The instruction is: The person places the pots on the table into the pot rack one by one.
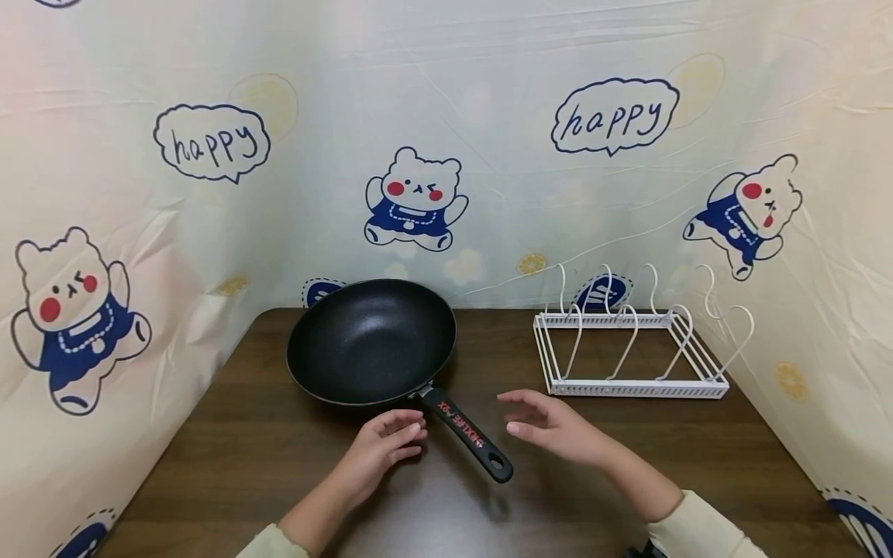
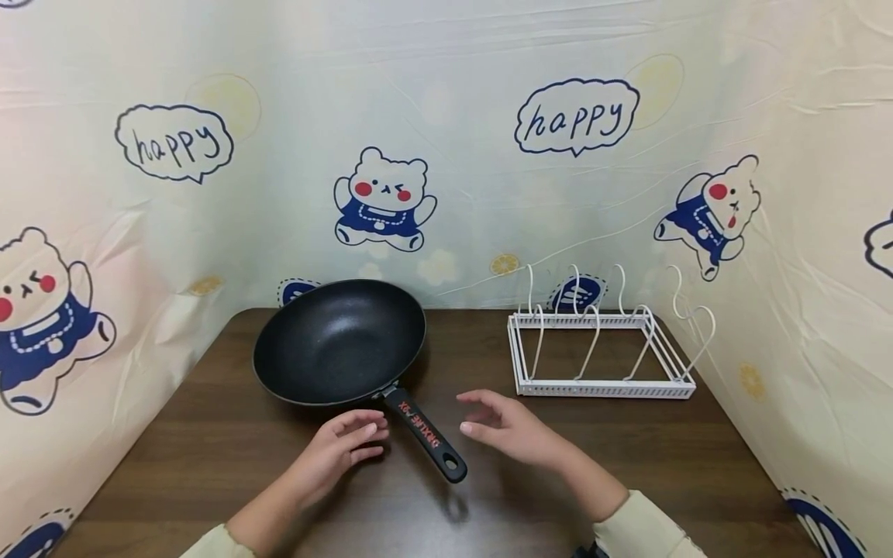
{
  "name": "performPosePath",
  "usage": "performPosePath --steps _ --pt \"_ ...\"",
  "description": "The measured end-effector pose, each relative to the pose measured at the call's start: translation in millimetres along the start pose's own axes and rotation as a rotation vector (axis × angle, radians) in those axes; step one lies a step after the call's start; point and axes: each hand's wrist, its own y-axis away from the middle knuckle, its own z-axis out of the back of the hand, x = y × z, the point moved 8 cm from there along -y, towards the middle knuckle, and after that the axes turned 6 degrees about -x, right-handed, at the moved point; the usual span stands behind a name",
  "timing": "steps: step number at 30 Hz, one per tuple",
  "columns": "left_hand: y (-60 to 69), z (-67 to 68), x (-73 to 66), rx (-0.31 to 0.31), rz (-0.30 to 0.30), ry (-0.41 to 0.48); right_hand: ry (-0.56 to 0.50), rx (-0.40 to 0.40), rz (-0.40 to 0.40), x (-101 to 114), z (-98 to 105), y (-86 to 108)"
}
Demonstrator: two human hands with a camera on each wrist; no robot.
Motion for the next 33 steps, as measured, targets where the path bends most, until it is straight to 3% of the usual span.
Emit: performPosePath --steps 9,19,26,33 --pt "-9.1 -9.1 10.2 0.001 0.113 0.204 -0.374 0.188 -0.019 -4 -29 -4.3" --pt "-13.5 -30.8 15.6 0.085 0.157 0.539 -0.604 0.238 -0.126 -15 -44 0.5" --pt "-20.1 -43.4 17.6 0.071 0.172 0.578 -0.774 0.330 -0.165 -16 -55 7.5" --pt "-21.7 -56.6 13.3 0.143 0.139 0.593 -0.971 0.368 -0.219 -13 -63 12.1"
